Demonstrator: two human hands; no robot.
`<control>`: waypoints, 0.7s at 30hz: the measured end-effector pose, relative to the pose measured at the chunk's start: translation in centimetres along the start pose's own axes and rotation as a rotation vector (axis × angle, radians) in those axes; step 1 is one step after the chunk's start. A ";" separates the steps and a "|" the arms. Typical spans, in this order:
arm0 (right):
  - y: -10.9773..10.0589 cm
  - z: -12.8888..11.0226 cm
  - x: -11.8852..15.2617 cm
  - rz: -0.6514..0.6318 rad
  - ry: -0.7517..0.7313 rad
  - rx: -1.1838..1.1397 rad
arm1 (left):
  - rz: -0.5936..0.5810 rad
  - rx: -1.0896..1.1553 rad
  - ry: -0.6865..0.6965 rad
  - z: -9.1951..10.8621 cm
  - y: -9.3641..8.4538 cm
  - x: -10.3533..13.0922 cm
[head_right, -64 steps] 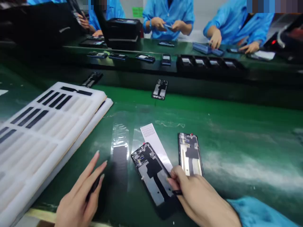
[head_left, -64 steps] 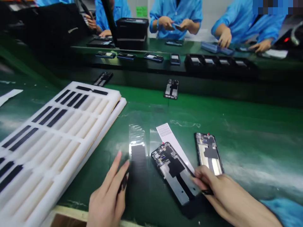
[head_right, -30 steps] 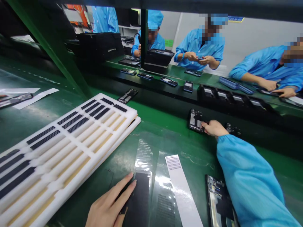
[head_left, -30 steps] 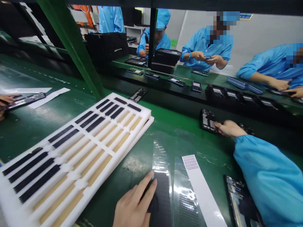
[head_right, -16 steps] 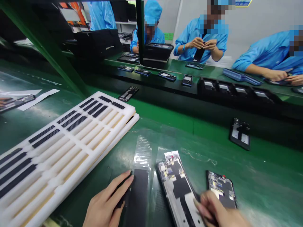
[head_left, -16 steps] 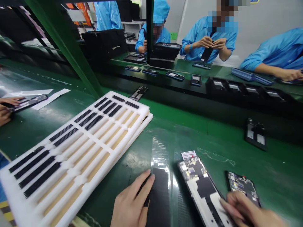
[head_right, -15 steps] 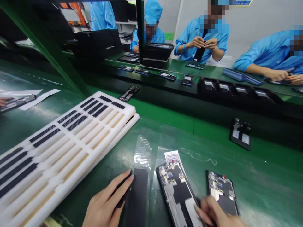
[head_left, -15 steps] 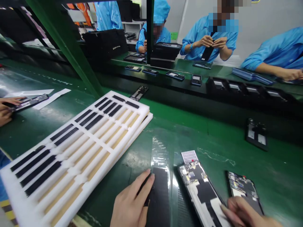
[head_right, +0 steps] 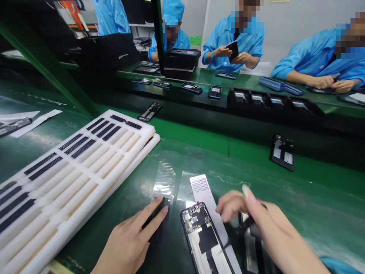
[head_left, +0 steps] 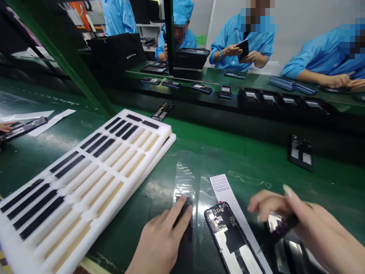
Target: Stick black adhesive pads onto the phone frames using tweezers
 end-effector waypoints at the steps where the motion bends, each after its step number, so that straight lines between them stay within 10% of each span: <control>1: -0.1 -0.5 -1.4 0.008 0.040 -0.141 | -0.010 -0.002 0.001 0.0 0.2 0.0; 7: 4.1 -1.8 -6.3 -0.208 0.231 -0.594 | -0.109 -0.030 -0.020 0.0 0.7 -0.1; 21: 8.5 -1.3 -6.4 -0.347 0.168 -0.502 | -0.141 -0.045 -0.049 0.1 1.0 -0.3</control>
Point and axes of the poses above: each hand's wrist, its own x-axis away from the middle knuckle, its own y-axis out of the palm, z = x × y, the point moved 3 cm from there along -x, towards the middle knuckle
